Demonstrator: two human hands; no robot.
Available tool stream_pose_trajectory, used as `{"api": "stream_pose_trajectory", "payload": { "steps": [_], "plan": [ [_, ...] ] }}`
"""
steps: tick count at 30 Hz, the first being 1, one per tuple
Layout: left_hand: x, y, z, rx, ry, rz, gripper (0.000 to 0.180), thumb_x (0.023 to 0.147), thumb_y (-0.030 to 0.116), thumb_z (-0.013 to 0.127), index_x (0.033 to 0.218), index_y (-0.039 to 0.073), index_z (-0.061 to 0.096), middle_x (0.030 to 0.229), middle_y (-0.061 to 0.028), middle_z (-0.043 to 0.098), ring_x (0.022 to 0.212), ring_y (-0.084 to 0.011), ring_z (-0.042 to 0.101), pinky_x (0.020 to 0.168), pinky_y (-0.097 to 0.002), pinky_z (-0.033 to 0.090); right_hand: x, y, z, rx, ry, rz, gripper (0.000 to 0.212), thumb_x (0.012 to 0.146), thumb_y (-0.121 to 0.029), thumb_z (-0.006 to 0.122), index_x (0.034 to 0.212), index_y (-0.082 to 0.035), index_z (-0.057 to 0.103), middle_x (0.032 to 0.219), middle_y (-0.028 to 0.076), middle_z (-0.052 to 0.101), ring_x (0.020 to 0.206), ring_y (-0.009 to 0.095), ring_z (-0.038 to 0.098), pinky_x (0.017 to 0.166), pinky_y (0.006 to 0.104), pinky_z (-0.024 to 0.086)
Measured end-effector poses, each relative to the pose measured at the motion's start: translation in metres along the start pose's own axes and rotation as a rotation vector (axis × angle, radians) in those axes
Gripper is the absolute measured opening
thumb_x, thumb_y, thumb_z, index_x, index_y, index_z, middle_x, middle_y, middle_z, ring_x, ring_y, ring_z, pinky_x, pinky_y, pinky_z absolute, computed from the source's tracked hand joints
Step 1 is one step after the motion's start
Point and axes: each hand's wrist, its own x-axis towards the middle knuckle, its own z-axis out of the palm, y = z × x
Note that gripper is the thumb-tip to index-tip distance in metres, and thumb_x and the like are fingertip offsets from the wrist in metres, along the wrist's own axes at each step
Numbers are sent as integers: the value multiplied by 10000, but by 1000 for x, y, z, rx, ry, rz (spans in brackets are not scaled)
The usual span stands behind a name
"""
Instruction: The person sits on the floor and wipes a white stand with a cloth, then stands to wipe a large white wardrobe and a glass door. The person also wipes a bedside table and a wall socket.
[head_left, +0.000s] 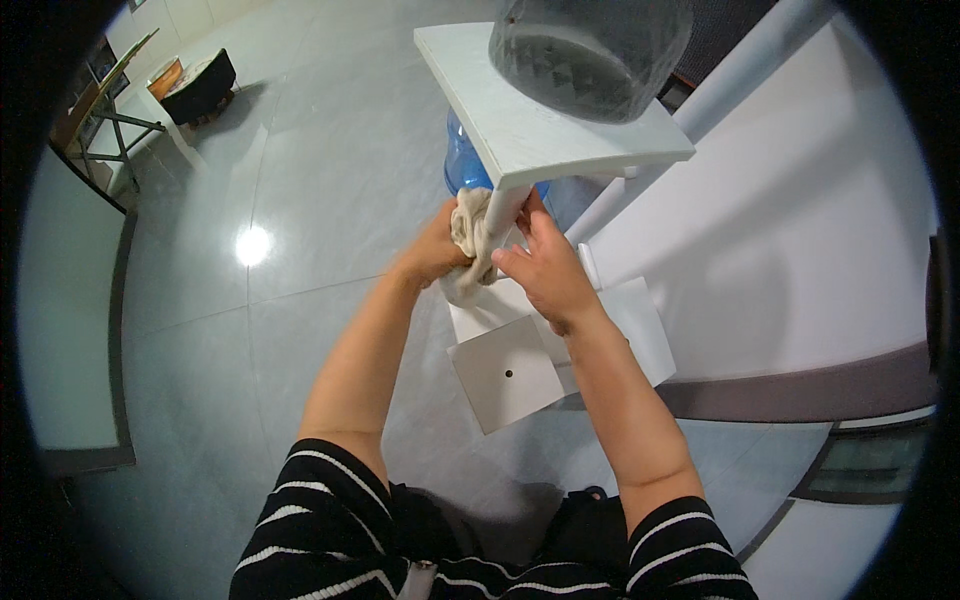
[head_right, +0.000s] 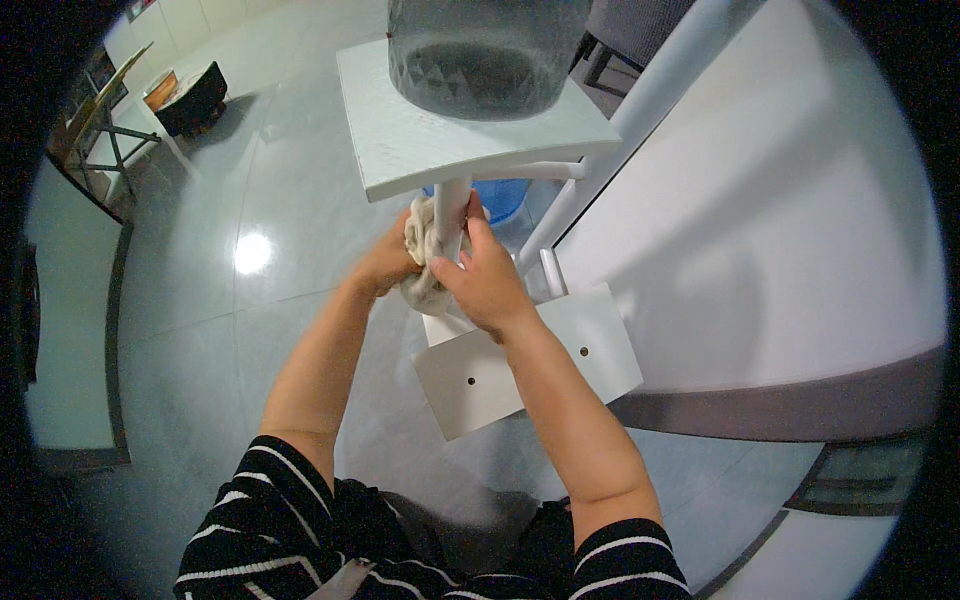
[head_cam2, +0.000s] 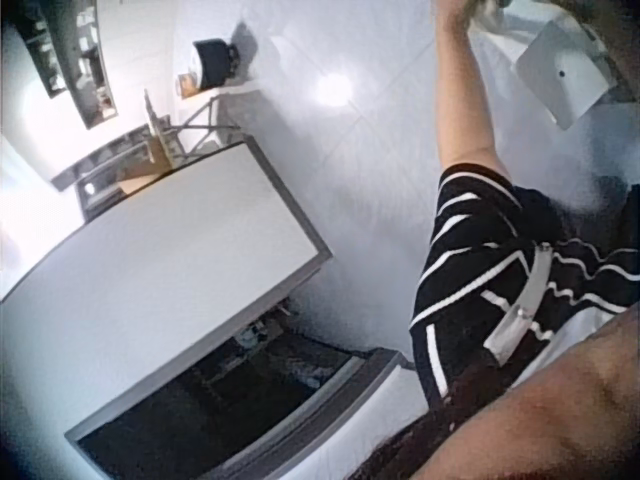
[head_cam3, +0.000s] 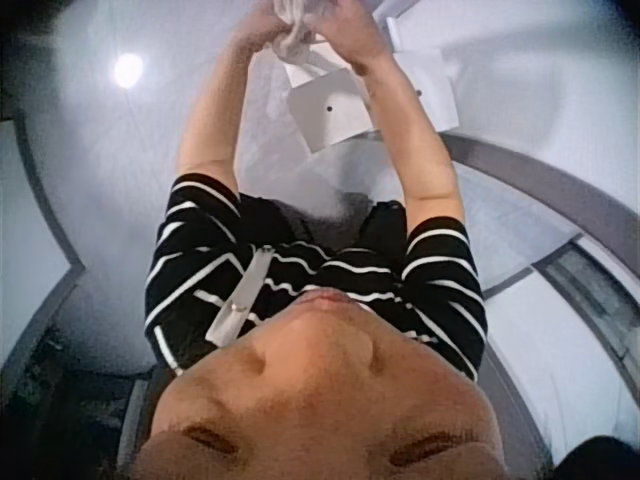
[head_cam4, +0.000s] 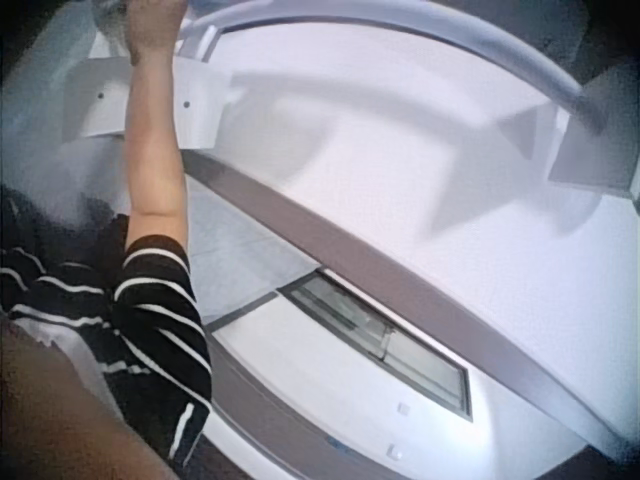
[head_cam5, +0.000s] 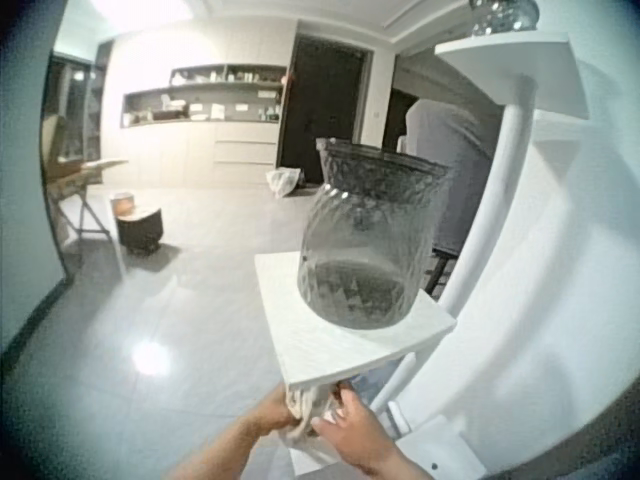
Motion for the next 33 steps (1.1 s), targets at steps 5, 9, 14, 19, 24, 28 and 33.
{"api": "stream_pose_trajectory", "payload": {
  "steps": [5, 9, 14, 19, 24, 28, 33],
  "plan": [
    [-4, -78, 5, 132, 64, -109, 740, 624, 137, 820, 1284, 79, 492, 1200, -61, 596, 1097, -205, 565, 965, -341, 435, -2, 9, 2, -122, 63, -15, 898, 838, -61, 585, 1509, -65, -12, 1575, 138, 90, 1427, 291, 206, 1131, 458, 249],
    [-8, -110, 11, 276, 213, -216, 638, 643, 129, 801, 1224, 72, 545, 1165, -100, 617, 1083, -246, 585, 942, -335, 446, 2, 3, 8, -168, 88, 5, 900, 843, -68, 588, 1511, -85, -15, 1566, 152, 124, 1420, 298, 225, 1119, 459, 272],
    [-17, -198, 3, 264, 343, -90, 592, 662, 177, 796, 1201, 83, 569, 1140, -113, 631, 1074, -287, 596, 899, -355, 468, 4, -5, 16, -207, 92, 26, 896, 848, -82, 587, 1513, -107, -14, 1554, 162, 165, 1414, 299, 242, 1107, 462, 295],
    [-13, -219, 6, 471, 377, -313, 462, 701, 162, 764, 1137, 95, 626, 1083, -124, 665, 1031, -315, 618, 867, -379, 479, 5, 4, 13, -198, 95, 31, 899, 851, -97, 591, 1514, -109, -15, 1546, 170, 180, 1414, 307, 242, 1103, 466, 295],
    [-14, -163, 5, 333, 348, -368, 507, 722, 68, 726, 1209, 61, 587, 1122, -93, 651, 1041, -220, 602, 908, -343, 456, 5, 1, 7, -116, 62, 48, 886, 853, -106, 585, 1518, -110, 1, 1550, 159, 178, 1418, 298, 233, 1115, 466, 266],
    [-6, -106, -8, 215, 155, -159, 512, 686, 122, 748, 1175, 61, 606, 1093, -102, 663, 1030, -235, 614, 909, -333, 460, 7, 3, 6, -43, 73, 7, 880, 850, -96, 581, 1520, -106, 11, 1557, 139, 173, 1424, 284, 215, 1123, 459, 246],
    [1, 6, 8, 241, 170, 36, 556, 673, 79, 748, 1199, 44, 572, 1125, -67, 637, 1040, -188, 596, 917, -324, 463, 9, 1, 4, 34, 55, -34, 845, 769, 34, 464, 1517, -89, 91, 1536, 111, 236, 1425, 230, 217, 1127, 420, 212]
  ]
}}
